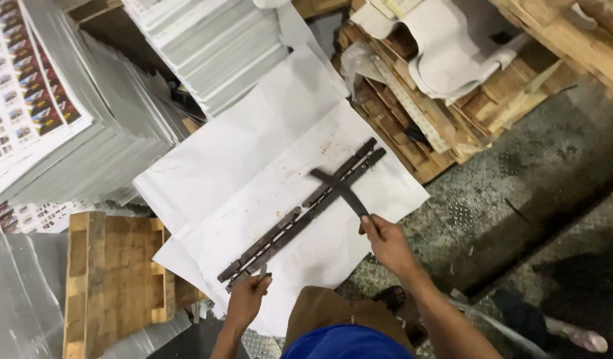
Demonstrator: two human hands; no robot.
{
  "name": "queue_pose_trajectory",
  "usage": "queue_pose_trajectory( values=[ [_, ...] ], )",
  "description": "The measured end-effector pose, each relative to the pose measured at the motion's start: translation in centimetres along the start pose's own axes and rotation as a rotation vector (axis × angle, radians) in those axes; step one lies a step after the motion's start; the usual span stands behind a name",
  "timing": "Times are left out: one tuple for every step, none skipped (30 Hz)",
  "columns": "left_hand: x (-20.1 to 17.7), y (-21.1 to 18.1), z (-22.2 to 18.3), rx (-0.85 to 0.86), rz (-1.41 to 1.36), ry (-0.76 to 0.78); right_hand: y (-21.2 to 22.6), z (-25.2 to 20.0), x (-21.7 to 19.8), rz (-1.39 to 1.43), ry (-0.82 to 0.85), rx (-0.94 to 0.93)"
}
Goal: Cleaning and adjusting a mechanical plate clamp or component from a printing press using a metal strap and tools.
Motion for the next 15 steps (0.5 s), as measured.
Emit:
queue_pose_trajectory(
  values=[
    [-0.4, 0.2, -0.3, -0.005, -0.107, 0.015, 4.7, 0.8, 0.1, -0.454, 0.013, -0.246],
    [-0.7, 0.2, -0.6, -0.009, -0.215, 0.029, 9.3, 1.0, 1.1, -0.907, 0.018, -0.493],
    [-1.5, -0.4, -1.2, 0.003, -0.208, 0.035, 11.2, 1.1, 1.9, -0.91, 0.004, -0.49],
    [-1.5, -1.3, -1.8, 0.018, -0.282, 0.121, 13.1, 1.3, 2.5, -0.831, 0.001, -0.487],
    [-1.4, -2.3, -2.5, 0.036, -0.35, 0.211, 14.8, 1.4, 2.9, -0.752, -0.007, -0.483],
    [-1.0, -2.9, -2.9, 0.05, -0.338, 0.22, 14.7, 1.0, 3.5, -0.756, -0.027, -0.479],
    [-0.5, -5.1, -3.9, 0.233, -0.478, 0.335, 15.5, 0.5, 5.3, -0.703, 0.044, -0.598],
    [-0.4, -7.2, -5.3, 0.415, -0.617, 0.454, 16.2, -0.2, 7.0, -0.651, 0.116, -0.716],
    [-0.3, -8.4, -6.0, 0.429, -0.6, 0.473, 17.7, -1.0, 7.6, -0.659, 0.088, -0.709],
    [-1.5, -10.7, -7.7, 0.638, -0.739, 0.475, 17.8, -1.5, 9.4, -0.67, 0.25, -0.585],
    [-2.9, -12.9, -9.5, 0.853, -0.878, 0.481, 17.9, -2.1, 10.9, -0.673, 0.403, -0.463],
    [-3.1, -13.9, -10.1, 0.871, -0.862, 0.51, 17.6, -2.4, 10.9, -0.68, 0.368, -0.458],
    [-4.1, -14.9, -10.3, 0.904, -0.922, 0.454, 16.3, -2.9, 11.8, -0.725, 0.506, -0.393],
    [-5.1, -15.8, -10.6, 0.935, -0.983, 0.398, 15.0, -3.5, 12.6, -0.764, 0.642, -0.323],
    [-4.5, -14.9, -8.4, 0.956, -0.967, 0.426, 14.5, -3.8, 12.0, -0.768, 0.606, -0.322]
  ],
)
Point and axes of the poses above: each hand's wrist, its own z-axis towards the middle knuckle, its own x-axis out of the palm, y = z × x, the point moved 9 cm from there along z, towards the middle knuckle, and after that the axes turned 12 degrees about -x, right-handed, at the moved point
